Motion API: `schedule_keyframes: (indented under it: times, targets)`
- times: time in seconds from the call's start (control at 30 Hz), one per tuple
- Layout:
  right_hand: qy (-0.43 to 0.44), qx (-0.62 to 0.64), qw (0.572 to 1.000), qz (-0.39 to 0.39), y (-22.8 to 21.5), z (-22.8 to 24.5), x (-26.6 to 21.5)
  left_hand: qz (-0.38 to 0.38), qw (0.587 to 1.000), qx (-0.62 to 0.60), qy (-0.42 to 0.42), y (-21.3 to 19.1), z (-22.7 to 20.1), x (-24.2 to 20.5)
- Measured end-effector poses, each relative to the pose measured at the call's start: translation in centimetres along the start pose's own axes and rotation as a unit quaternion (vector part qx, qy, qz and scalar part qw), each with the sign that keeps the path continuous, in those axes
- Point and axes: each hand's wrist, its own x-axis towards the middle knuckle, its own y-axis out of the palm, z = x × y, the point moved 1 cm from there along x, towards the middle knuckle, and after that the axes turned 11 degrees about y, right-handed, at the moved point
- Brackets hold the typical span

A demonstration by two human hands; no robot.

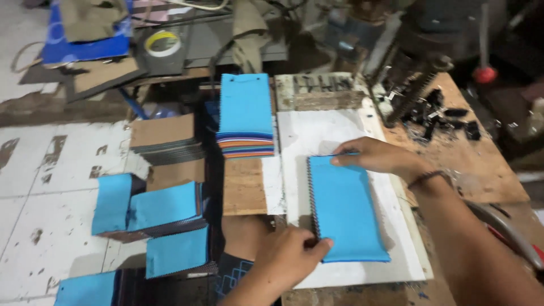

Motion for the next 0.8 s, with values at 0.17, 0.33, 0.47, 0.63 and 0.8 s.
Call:
schedule_keyframes:
  times: [0.17,0.33,0.47,0.63,0.8]
  targets:
    - [0.028,-0.007,0.999,-0.032,0.0,0.4,-0.5,-0.017,0.999,-0.004,0.034,0.7,0.5,0.0]
    - [0.049,-0.02,0.997,-0.056,0.6,1.2,-1.0,-0.054,0.996,-0.016,0.069,1.2,0.8,-0.3]
    - [0.069,-0.03,0.996,-0.052,0.5,1.4,-1.2,-0.064,0.994,-0.026,0.079,1.8,1.1,-0.4]
    - [0.05,-0.026,0.997,-0.052,0.8,0.3,-0.1,-0.033,0.995,-0.026,0.09,1.5,0.8,-0.8]
    - [-0.001,-0.028,0.995,-0.092,1.7,-1.2,0.8,-0.035,0.995,-0.03,0.085,1.1,0.7,-0.9]
